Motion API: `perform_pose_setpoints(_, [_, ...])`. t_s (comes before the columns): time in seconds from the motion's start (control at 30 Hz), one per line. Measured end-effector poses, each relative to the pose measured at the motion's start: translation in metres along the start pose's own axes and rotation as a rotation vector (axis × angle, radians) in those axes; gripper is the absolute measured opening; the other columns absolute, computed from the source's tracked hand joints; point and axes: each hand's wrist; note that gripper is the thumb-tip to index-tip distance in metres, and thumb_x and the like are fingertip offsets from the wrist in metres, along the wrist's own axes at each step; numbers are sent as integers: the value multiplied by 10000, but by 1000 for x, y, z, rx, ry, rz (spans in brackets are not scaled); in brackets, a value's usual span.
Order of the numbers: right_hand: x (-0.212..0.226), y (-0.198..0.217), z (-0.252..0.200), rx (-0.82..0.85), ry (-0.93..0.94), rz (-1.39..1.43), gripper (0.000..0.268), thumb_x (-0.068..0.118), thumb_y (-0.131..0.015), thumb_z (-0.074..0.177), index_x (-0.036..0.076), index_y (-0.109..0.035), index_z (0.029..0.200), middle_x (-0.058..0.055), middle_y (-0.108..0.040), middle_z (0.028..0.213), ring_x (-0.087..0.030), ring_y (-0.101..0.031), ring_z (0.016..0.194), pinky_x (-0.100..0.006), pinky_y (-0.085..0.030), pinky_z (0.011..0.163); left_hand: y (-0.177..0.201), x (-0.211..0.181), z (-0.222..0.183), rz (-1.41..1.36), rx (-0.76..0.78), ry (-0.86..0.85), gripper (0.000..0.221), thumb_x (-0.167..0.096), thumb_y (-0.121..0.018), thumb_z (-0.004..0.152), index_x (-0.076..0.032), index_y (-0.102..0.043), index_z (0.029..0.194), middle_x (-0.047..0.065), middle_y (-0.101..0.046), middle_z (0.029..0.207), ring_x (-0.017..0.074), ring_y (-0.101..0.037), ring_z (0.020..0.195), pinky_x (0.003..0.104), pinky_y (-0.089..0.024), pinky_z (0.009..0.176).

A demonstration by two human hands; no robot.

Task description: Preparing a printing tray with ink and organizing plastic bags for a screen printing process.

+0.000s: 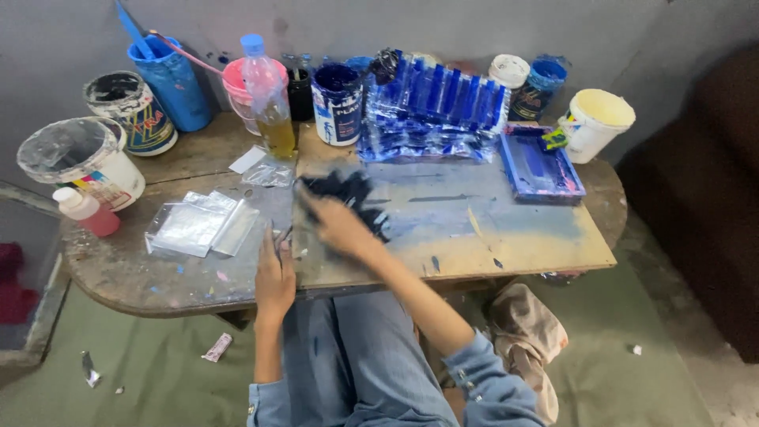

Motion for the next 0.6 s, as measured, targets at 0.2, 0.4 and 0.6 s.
perform_pose_setpoints(0.2, [64,45,-65,438,43,59,736,-1,-685,853,153,-472,1540,-181,-520,1510,-426,-524,1343,-506,-430,1149,12,-6,-4,-34,-25,72,770,-568,-161,1078,-29,-211,1626,339,-327,1565,538,-408,1368,710,-434,988])
perform_pose_setpoints(0.4, [2,191,-157,290,-456,-29,604,-105,-459,904,132,-556,1451,-163,-504,1530,-289,-478,1422,-441,-392,1185,13,-4,2,-95,94,163,753,-560,-288,989,-180,-181,1630,102,-174,1710,327,-109,1586,583,-288,1169])
perform_pose_setpoints(0.6, [-151,278,-310,-48,-949,-514,713,-6,-548,813,241,-586,1481,-146,-545,1525,-327,-525,1368,-435,-381,1152,36,37,20,197,-167,-51,501,-256,-584,992,-119,-516,1469,172,-491,1517,384,-401,1446,542,-424,1133])
Point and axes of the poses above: each hand's wrist, its own z-axis towards the middle knuckle, its own y-axis out of the back of the hand, x = y × z
